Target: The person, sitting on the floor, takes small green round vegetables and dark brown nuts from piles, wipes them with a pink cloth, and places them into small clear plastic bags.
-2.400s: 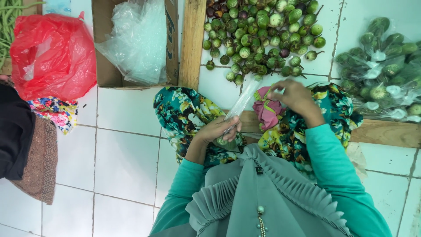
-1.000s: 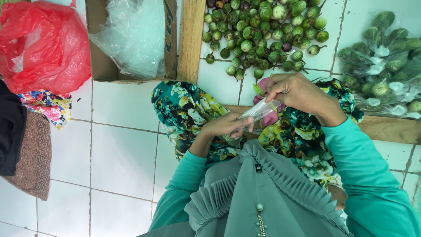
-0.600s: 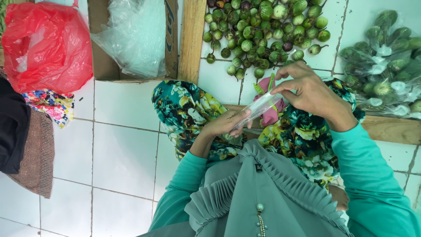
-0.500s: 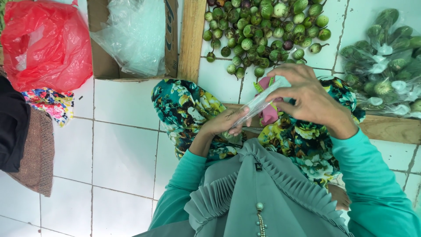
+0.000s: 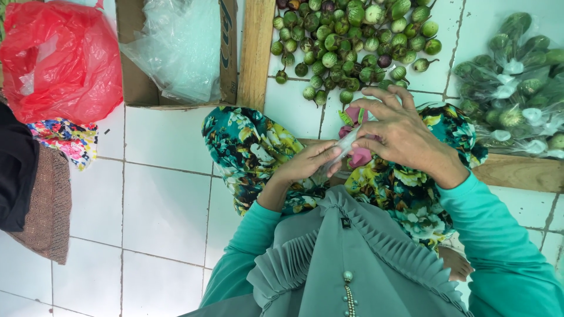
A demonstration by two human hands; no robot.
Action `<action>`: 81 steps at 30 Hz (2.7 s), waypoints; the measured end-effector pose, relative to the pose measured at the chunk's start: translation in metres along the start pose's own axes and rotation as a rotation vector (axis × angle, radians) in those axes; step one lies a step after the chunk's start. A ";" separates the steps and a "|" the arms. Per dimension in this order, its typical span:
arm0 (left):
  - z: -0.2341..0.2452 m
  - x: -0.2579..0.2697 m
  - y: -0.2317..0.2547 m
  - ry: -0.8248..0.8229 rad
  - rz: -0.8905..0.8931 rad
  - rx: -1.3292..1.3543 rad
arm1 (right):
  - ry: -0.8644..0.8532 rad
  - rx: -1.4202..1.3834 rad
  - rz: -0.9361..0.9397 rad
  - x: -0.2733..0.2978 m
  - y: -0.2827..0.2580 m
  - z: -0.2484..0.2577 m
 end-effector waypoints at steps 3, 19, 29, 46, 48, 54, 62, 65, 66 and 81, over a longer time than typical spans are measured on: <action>-0.009 -0.001 -0.022 -0.040 -0.032 -0.121 | 0.022 0.054 -0.001 -0.002 0.008 0.005; 0.002 0.008 -0.017 -0.076 0.228 -0.272 | -0.075 0.328 0.230 0.031 -0.035 -0.051; -0.003 0.036 0.011 -0.227 0.248 -0.376 | -0.692 -0.350 -0.247 0.077 0.018 -0.080; 0.095 0.010 -0.001 0.431 0.063 -0.013 | -0.705 0.052 -0.590 0.085 0.152 -0.224; 0.093 -0.001 -0.015 0.433 0.093 0.073 | -0.519 -0.007 -0.535 0.057 0.119 -0.162; 0.059 -0.023 -0.029 0.228 0.233 -0.015 | 0.317 0.431 0.075 0.016 0.018 -0.053; 0.051 -0.023 -0.047 -0.099 0.325 -0.410 | -0.249 -0.049 -0.191 0.033 0.016 -0.104; 0.059 -0.024 -0.062 -0.101 0.283 -0.357 | -0.395 -0.256 -0.358 0.031 0.014 -0.099; 0.063 -0.027 -0.059 -0.062 0.219 -0.321 | -0.441 -0.319 -0.412 0.032 0.017 -0.101; 0.115 -0.025 -0.124 0.595 0.024 -0.035 | 0.094 -0.562 -0.794 0.040 0.132 -0.210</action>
Point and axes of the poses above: each hand's wrist, its own x-axis away from the middle knuckle, its own z-axis out of the back of the hand, y = z × x, the point moved 10 cm from there along -x, towards the middle knuckle, and after that the axes turned 7 degrees about y, right-handed, at the moved point
